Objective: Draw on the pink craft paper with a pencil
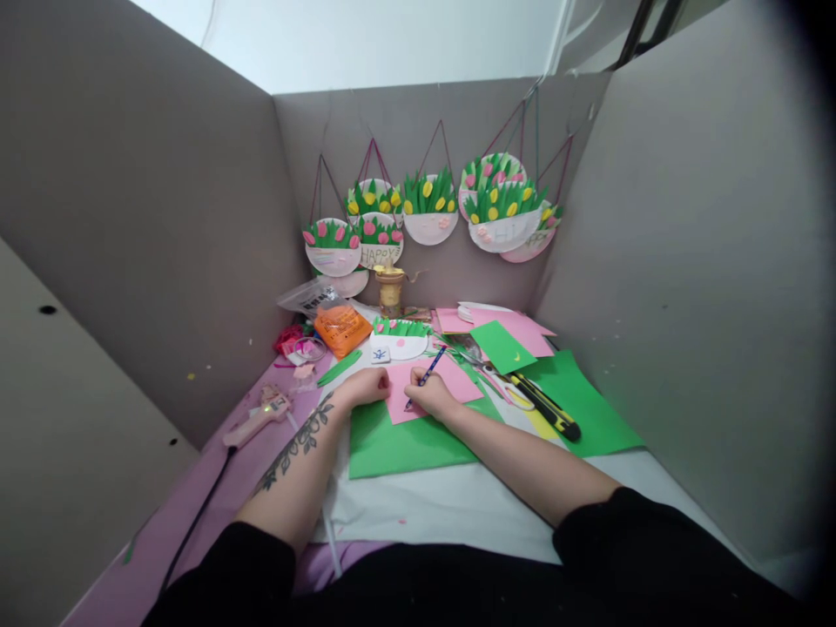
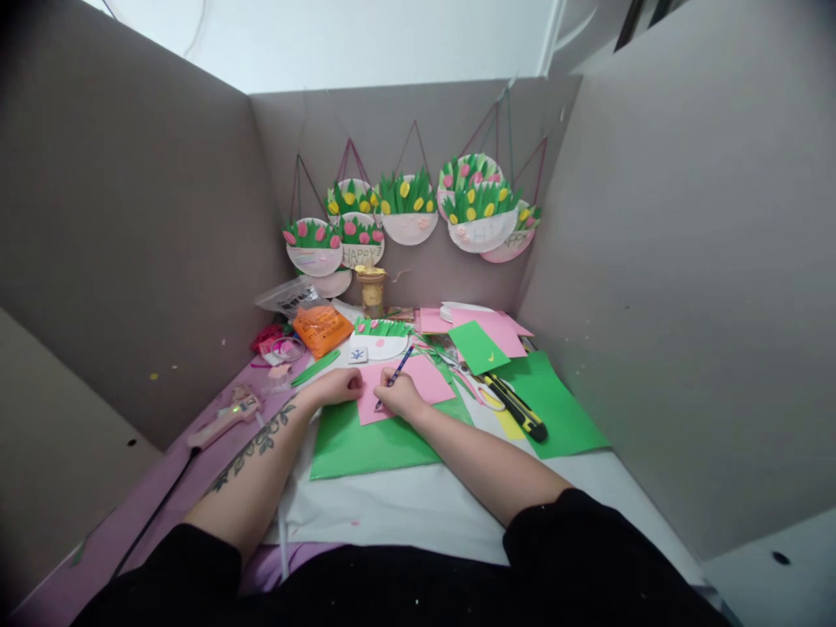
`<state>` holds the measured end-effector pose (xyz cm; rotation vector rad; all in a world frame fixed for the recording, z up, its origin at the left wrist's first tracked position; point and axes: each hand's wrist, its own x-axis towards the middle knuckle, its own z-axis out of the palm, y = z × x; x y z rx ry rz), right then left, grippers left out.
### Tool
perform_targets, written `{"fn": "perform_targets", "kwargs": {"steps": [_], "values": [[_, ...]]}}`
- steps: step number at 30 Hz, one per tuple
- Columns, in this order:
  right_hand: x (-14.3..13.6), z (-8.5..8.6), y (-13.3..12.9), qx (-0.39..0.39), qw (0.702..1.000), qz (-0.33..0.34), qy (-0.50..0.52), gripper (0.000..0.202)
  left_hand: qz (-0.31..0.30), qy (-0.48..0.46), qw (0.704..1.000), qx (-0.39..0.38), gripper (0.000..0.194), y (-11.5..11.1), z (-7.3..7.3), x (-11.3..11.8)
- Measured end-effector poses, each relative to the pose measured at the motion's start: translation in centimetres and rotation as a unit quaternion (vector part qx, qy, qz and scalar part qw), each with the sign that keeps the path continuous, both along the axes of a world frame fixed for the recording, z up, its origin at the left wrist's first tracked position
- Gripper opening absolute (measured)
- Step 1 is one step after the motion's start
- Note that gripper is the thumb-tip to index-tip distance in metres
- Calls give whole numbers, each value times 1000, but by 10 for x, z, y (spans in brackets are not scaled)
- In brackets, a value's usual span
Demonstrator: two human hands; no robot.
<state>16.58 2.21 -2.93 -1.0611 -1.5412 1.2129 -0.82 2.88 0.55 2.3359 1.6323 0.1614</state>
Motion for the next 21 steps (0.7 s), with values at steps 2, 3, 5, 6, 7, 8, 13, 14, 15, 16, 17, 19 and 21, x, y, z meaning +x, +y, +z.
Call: {"fn": "perform_targets", "kwargs": {"steps": [2, 3, 5, 6, 7, 8, 13, 14, 15, 16, 17, 19, 21], "values": [[0, 2, -1, -11, 1000, 15, 4, 16, -1, 1, 1000, -1, 19, 0, 0, 0], [0, 3, -2, -17, 1000, 17, 5, 16, -2, 0, 1000, -1, 19, 0, 0, -1], [-1, 3, -2, -32, 999, 14, 10, 16, -1, -3, 1000, -1, 20, 1, -1, -1], [-1, 3, -2, -38, 999, 12, 13, 16, -1, -4, 1000, -1, 20, 1, -2, -2], [-1, 2, -2, -40, 999, 10, 15, 16, 0, -4, 1000, -2, 20, 1, -3, -2], [-1, 1, -1, -36, 999, 8, 14, 17, -2, -4, 1000, -2, 20, 2, -4, -2], [1, -1, 1, 16, 1000, 12, -20, 16, -8, 0, 1000, 1, 20, 3, -4, -2], [1, 0, 1, 26, 999, 14, -26, 17, -8, 2, 1000, 0, 20, 2, -4, -2], [1, 0, 1, 31, 999, 15, -28, 17, -8, 3, 1000, 0, 20, 2, -4, -2], [2, 1, 0, 30, 999, 15, -26, 17, -7, 3, 1000, 0, 20, 2, -3, -1], [1, 2, -1, 22, 999, 14, -22, 17, -5, 3, 1000, 0, 19, 2, -3, -1], [1, 3, -2, -3, 1000, 11, -11, 16, -4, 0, 1000, 0, 18, 1, -2, -1], [1, 3, -2, -18, 1000, 14, -7, 16, -2, -2, 1000, -1, 18, 0, -1, -1]]}}
